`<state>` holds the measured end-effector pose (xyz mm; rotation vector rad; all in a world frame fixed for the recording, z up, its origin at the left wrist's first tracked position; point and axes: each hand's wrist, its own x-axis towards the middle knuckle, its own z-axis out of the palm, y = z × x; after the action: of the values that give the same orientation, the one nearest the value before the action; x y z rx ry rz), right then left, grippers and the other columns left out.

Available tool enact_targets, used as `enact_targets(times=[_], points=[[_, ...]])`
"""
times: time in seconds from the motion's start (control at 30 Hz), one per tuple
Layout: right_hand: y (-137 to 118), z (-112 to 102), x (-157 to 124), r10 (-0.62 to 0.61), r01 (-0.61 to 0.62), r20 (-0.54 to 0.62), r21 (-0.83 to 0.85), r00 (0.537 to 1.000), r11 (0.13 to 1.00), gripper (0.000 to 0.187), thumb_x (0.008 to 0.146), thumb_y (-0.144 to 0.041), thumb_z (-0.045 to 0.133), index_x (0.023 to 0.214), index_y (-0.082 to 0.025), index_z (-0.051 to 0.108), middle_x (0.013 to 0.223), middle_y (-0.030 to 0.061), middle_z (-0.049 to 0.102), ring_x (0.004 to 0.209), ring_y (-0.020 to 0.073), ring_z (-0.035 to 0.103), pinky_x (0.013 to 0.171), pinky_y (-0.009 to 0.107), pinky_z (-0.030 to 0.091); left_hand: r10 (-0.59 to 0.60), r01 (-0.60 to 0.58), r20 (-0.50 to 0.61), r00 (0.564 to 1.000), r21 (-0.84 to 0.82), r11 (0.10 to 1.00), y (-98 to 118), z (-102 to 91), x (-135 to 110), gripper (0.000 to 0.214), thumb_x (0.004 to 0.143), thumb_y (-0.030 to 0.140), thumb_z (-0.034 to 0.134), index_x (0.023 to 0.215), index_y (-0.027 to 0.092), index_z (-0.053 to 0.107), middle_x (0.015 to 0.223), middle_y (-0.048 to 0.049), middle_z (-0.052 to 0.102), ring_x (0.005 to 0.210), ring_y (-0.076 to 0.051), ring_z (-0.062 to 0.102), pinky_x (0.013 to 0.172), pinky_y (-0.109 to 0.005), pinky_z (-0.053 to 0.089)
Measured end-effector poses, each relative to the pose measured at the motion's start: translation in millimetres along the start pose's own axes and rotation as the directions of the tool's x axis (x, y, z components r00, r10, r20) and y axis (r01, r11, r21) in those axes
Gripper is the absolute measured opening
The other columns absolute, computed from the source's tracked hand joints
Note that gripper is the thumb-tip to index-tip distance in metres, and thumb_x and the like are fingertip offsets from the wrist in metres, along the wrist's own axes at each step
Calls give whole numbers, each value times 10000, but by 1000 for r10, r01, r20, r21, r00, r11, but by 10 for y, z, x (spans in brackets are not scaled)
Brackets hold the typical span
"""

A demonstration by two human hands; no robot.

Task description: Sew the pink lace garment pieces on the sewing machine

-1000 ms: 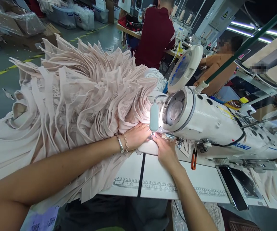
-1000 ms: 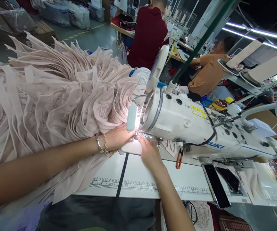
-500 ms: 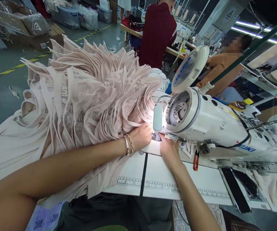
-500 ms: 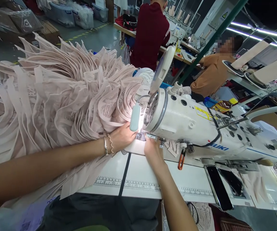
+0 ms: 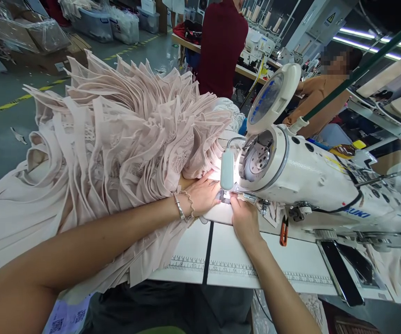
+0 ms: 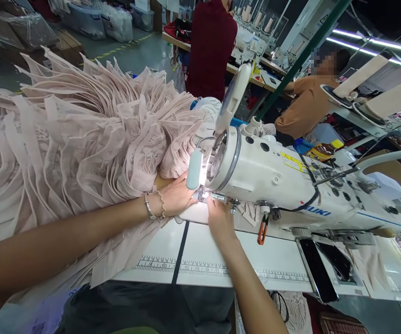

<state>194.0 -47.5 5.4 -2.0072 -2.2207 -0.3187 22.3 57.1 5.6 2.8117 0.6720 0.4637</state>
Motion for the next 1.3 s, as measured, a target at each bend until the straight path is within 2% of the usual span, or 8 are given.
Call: enact_targets(times=[0.17, 0.3, 0.4, 0.73, 0.93, 1.07, 1.2, 1.3], points=[[11, 24, -31, 34, -33, 19, -40, 999, 999, 577, 803, 40, 371, 1260, -167, 656, 964, 109, 709, 877, 239, 611, 922, 376, 442, -14, 14, 36, 999, -4, 1000, 20, -35, 2, 325, 970, 311, 537, 1220, 106, 513, 1199, -128, 660, 1261, -283, 543, 1219, -491, 186], [54, 69, -67, 48, -49, 47, 36, 998, 998, 618, 801, 8, 374, 1295, -237, 654, 1158, 83, 717, 1115, 261, 590, 991, 407, 441, -19, 18, 27, 999, 10, 1000, 37, -51, -2, 250, 970, 294, 532, 1159, 129, 541, 1124, -101, 674, 1196, -273, 573, 1212, -492, 207], [65, 75, -63, 57, -62, 81, 62, 995, 996, 637, 808, 6, 359, 1323, -243, 640, 1245, 78, 693, 1174, 258, 573, 1004, 420, 438, -19, 19, -5, 1000, 10, 1000, 36, -41, -8, 191, 959, 286, 540, 1086, 144, 557, 1042, -79, 681, 1111, -260, 605, 1200, -479, 237], [-83, -58, 0, 120, -112, 221, -50, 968, 992, 677, 827, 39, 346, 1408, -219, 578, 1314, 128, 651, 1122, 303, 603, 1044, 513, 401, -29, 29, -7, 1000, 31, 999, 35, -26, -5, 224, 953, 310, 560, 1107, 148, 558, 1066, -84, 672, 1157, -273, 577, 1179, -481, 260], [-91, -64, -4, 63, -48, 200, -79, 978, 996, 654, 842, 13, 338, 1434, -167, 549, 1283, 192, 647, 1062, 296, 619, 1034, 532, 419, -9, 9, -62, 998, 0, 1000, -4, 54, -16, 303, 980, 315, 470, 1231, 152, 520, 1165, -98, 659, 1202, -274, 559, 1206, -499, 203], [-100, -72, -3, 69, -51, 216, -88, 974, 995, 658, 841, 9, 327, 1441, -158, 540, 1297, 195, 638, 1093, 302, 611, 1036, 523, 421, -9, 9, -50, 999, 5, 1000, -4, 47, -10, 332, 968, 312, 502, 1252, 142, 515, 1176, -100, 657, 1174, -271, 577, 1218, -488, 179], [-109, -87, 0, 81, -66, 212, -78, 974, 995, 650, 853, -11, 320, 1438, -180, 545, 1283, 183, 646, 1172, 325, 579, 1047, 533, 410, -1, 2, -30, 1000, 21, 1000, 14, 11, -6, 281, 949, 273, 546, 1192, 131, 543, 1113, -94, 669, 1160, -259, 582, 1232, -470, 144], [-112, -99, 1, 96, -85, 217, -60, 972, 995, 638, 864, -25, 323, 1436, -196, 549, 1293, 182, 637, 1217, 342, 551, 1056, 552, 392, 2, -1, -35, 999, 40, 999, 19, 2, -14, 199, 962, 290, 523, 1101, 154, 565, 1046, -75, 674, 1136, -258, 589, 1210, -479, 201]])
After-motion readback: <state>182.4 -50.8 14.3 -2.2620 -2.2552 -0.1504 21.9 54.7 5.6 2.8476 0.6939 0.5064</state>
